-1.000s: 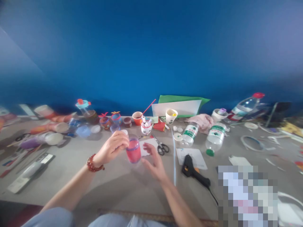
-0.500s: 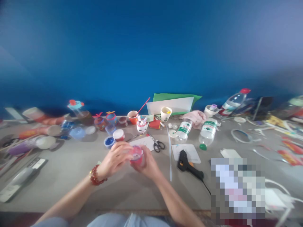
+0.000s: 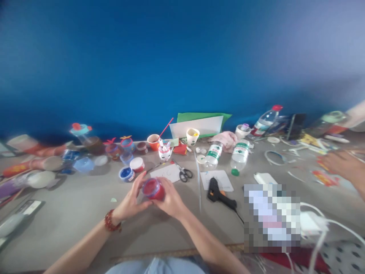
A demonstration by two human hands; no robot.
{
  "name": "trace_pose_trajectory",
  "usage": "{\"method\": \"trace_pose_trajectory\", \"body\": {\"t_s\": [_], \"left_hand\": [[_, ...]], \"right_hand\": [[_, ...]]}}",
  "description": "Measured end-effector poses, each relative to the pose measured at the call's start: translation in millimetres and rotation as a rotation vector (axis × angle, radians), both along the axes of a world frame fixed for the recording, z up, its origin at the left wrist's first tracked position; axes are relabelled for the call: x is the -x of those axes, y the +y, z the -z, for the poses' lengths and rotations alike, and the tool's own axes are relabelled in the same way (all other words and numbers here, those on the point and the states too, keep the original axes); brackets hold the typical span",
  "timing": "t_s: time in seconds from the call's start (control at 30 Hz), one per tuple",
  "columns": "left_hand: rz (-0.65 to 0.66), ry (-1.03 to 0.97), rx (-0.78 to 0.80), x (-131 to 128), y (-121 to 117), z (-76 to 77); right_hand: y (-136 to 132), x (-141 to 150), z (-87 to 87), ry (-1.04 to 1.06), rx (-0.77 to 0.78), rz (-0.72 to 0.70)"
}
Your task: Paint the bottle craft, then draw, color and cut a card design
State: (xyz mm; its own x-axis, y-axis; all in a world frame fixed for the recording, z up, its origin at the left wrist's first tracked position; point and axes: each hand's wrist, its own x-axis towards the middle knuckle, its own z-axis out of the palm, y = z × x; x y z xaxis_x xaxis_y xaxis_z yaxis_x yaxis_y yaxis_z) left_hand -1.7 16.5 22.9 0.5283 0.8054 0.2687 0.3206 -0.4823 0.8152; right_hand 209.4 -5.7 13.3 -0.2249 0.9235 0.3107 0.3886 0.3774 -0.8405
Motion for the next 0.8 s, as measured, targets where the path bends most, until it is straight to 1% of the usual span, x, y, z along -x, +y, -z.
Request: {"method": "trace_pose_trajectory", "body": {"t_s": [0.1,0.17,0.23,0.33,0.43,0.5,0.57,0.63,0.7,0.8], "left_hand": [[-0.001,-0.01,0.002,-2.6,0.0,5.2],[0.005,-0.018,-0.007,-6.0,0.0,5.9],[0.006,-0.011,-0.028,-9.8,-0.4,5.7],[-0.029,-0.001,-0.043,-14.4,-1.7,6.0],[-0.072,0.016,-0.054,-14.8,-2.8,7.2],[-0.111,0.041,-0.086,-11.9,-1.9,7.1],[-0.18,0.059,-0.126,-7.0,1.1,5.6],[-0.256,0.054,-0.161,-1.7,5.3,3.0],[-0.312,0.033,-0.185,1.9,9.2,0.1],[-0.362,0.03,-0.212,2.3,11.6,-2.3]], "right_hand": [[0.5,-4.3,2.4,-0.022,0.004,-0.038],[0.3,-6.6,3.1,-0.028,0.005,-0.066],[-0.3,-7.3,3.0,-0.035,0.016,-0.062],[-1.2,-6.8,2.2,-0.048,0.039,-0.051],[-0.7,-10.6,0.3,-0.1,0.055,-0.097],[1.5,-18.0,-1.9,-0.167,0.065,-0.103],[5.3,-28.1,-5.1,-0.248,0.059,-0.056],[9.9,-38.4,-8.8,-0.34,0.023,-0.004],[13.8,-46.1,-12.3,-0.448,-0.01,-0.002],[16.6,-50.8,-15.1,-0.627,0.009,-0.022]]}}
